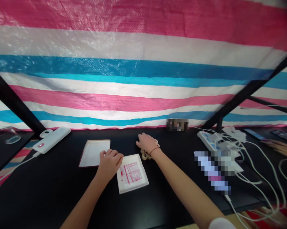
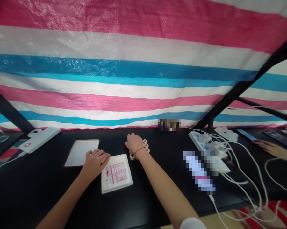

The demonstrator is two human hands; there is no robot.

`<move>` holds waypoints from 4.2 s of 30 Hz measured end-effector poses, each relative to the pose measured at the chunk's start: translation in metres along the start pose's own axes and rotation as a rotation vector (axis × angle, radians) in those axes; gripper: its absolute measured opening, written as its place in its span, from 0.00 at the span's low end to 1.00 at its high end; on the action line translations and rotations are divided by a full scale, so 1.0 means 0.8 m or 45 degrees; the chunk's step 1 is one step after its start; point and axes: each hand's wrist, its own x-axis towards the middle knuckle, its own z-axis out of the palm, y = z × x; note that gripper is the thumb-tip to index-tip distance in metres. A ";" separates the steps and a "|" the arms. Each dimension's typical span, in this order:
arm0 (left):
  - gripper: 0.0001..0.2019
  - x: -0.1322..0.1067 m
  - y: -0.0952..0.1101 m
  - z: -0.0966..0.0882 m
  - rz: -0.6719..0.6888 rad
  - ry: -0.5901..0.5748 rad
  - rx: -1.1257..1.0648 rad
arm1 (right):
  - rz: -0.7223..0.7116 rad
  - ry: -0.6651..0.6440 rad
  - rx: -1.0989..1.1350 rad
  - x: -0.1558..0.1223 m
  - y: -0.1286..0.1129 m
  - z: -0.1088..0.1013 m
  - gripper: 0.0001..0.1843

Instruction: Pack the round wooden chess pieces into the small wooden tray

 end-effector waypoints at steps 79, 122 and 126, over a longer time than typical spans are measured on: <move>0.23 0.005 0.014 -0.010 -0.005 -0.439 -0.241 | 0.146 -0.064 0.214 0.032 0.046 0.010 0.12; 0.20 0.011 0.014 -0.014 -0.009 -0.430 -0.348 | -0.509 0.362 0.882 -0.119 -0.026 0.064 0.10; 0.19 0.019 0.024 -0.011 0.024 -0.468 -0.154 | -0.552 0.450 1.049 -0.117 -0.018 0.066 0.09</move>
